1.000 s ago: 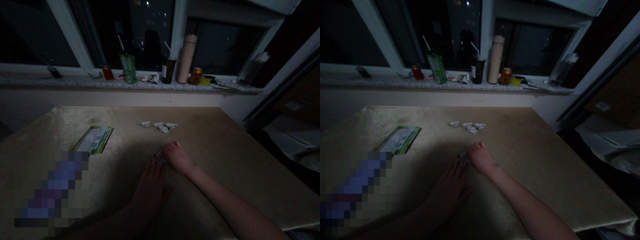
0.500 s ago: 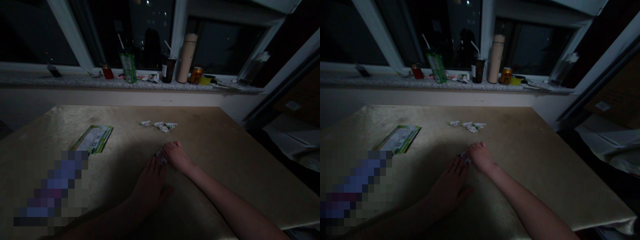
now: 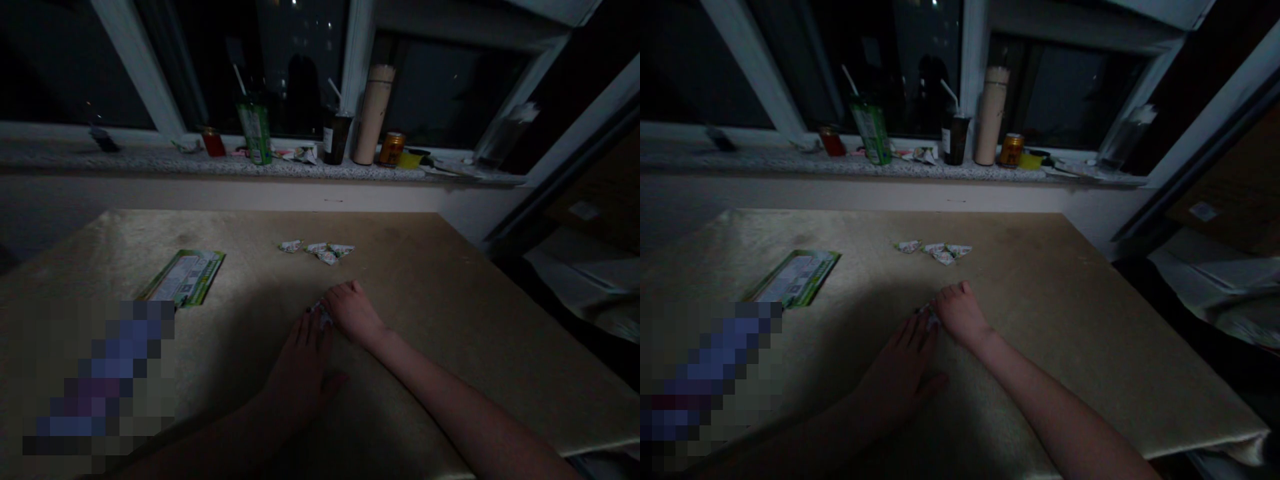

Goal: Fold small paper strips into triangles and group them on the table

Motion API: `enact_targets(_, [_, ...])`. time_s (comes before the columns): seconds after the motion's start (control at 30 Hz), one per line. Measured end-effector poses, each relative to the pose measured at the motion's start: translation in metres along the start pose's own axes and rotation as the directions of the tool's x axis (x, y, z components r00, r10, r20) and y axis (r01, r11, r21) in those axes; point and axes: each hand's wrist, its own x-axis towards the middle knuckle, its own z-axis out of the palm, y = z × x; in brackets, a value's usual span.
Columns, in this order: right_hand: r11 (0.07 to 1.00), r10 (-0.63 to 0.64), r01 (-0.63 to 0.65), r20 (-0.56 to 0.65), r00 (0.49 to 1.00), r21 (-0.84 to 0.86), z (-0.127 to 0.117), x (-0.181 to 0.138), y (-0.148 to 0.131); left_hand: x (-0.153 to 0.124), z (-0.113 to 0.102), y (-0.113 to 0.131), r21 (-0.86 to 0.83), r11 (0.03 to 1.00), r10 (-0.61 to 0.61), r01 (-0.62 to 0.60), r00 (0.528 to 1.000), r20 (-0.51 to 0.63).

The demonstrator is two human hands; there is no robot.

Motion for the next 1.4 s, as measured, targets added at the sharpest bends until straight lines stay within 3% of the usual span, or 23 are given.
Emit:
enact_targets(0.23, [0.982, -0.154, 0.155, -0.016, 0.988, 0.107, -0.005, -0.006, 0.014, -0.002, 0.003, -0.002, -0.017, 1.000, -0.001, 0.001, 1.000, -0.019])
enact_targets(0.5, [0.983, -0.184, 0.184, -0.026, 0.983, 0.019, 0.007, -0.003, 0.017, 0.002, -0.003, -0.003, -0.013, 0.999, -0.037, 0.037, 0.999, 0.017])
enact_targets(0.87, [0.993, -0.051, 0.053, -0.022, 0.998, 0.107, 0.002, -0.004, 0.011, 0.003, 0.002, -0.008, -0.021, 1.000, 0.004, -0.004, 1.000, -0.009])
enact_targets(1.1, [0.990, -0.049, 0.052, -0.031, 0.998, 0.133, 0.005, -0.004, 0.013, 0.005, -0.003, -0.008, -0.039, 0.999, 0.001, 0.001, 0.999, 0.036])
enact_targets(1.23, [0.959, -0.007, 0.023, -0.055, 0.998, 0.283, 0.011, -0.001, 0.020, 0.005, -0.001, -0.007, -0.039, 0.999, -0.003, 0.004, 0.999, 0.044])
enact_targets(1.4, [0.820, -0.010, 0.048, -0.069, 0.998, 0.570, 0.004, -0.011, 0.034, 0.004, 0.000, -0.007, -0.052, 0.999, -0.003, 0.004, 1.000, 0.027])
